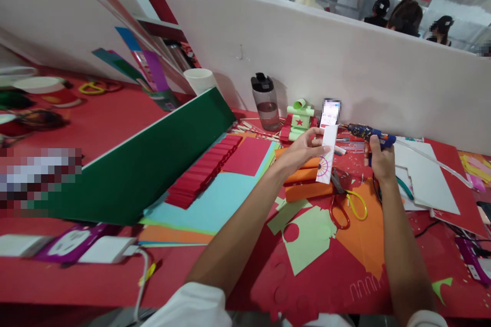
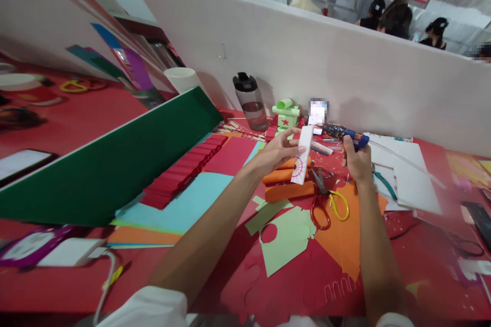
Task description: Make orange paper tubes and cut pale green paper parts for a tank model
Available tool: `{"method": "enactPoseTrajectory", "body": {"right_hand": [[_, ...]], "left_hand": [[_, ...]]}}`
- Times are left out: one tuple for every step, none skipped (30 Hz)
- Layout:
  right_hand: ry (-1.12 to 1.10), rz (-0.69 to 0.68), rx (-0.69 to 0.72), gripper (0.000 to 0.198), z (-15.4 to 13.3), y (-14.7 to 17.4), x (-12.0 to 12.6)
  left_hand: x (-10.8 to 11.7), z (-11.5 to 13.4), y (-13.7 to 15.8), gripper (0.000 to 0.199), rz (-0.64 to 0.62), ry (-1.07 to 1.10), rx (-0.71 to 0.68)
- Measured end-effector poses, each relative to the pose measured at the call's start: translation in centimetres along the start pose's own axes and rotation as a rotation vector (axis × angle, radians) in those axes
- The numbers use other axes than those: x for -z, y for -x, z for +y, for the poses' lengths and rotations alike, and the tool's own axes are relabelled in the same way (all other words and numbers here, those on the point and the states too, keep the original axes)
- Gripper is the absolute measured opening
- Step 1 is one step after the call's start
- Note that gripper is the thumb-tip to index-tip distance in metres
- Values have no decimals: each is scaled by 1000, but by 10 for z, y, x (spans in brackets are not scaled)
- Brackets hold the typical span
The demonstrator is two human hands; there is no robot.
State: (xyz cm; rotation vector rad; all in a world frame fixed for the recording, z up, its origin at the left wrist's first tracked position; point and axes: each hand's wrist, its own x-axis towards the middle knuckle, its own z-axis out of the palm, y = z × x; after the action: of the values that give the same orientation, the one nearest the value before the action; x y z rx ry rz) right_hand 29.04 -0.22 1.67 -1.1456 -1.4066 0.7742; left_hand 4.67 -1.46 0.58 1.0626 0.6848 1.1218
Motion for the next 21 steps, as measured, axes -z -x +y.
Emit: {"method": "enactPoseTrajectory", "body": {"right_hand": [[-1,-5,1,64,0,0,0],[0,-10,0,64,0,0,0],[5,-16,-2,64,0,0,1],[12,-23,-4,64,0,0,2],[24,-34,-8,64,1,0,3],[39,-46,-11,64,1,0,4],[56,-60,-13,63,0,0,5],[73,-74,-14,63,0,0,6],[87,-89,-15,64,-1,0,7],[93,-103,-19,64,-1,0,8],[88,-115,-26,64,-2,0,9],[73,-122,-34,64,-3,0,10],[49,-122,-39,63,-3,0,10],[19,-116,-41,62,-3,0,10],[-11,-106,-37,60,-2,0,9],[-38,-95,-31,58,-1,-1,9],[-59,-84,-24,57,0,-1,9],[-73,-76,-22,56,1,-1,9],[-81,-68,-24,55,2,-1,9],[-81,-62,-31,54,2,-2,9],[-75,-56,-39,55,2,-2,9]], "left_hand": [[0,0,0,59,-2,4,1],[0,0,0,59,-2,7,3],[-1,1,0,60,-1,11,4],[-1,1,0,60,2,14,4],[-1,1,0,61,5,18,3],[-2,1,0,61,9,21,2],[-2,2,0,61,12,26,2],[-2,2,0,62,14,32,2],[-2,2,0,62,16,40,1],[-2,2,0,63,16,48,0],[-2,2,0,63,16,55,-2],[-1,2,0,63,16,60,-4],[-1,2,0,63,15,62,-5],[-1,1,0,62,13,64,-5],[0,1,-1,62,10,66,-5],[0,0,-1,62,8,72,-4],[0,0,-2,62,4,81,-4],[0,-1,-2,63,-1,92,-2],[0,-2,-2,63,-5,103,-2],[0,-3,-2,63,-11,110,-1],[1,-4,-2,63,-17,111,0]]}}
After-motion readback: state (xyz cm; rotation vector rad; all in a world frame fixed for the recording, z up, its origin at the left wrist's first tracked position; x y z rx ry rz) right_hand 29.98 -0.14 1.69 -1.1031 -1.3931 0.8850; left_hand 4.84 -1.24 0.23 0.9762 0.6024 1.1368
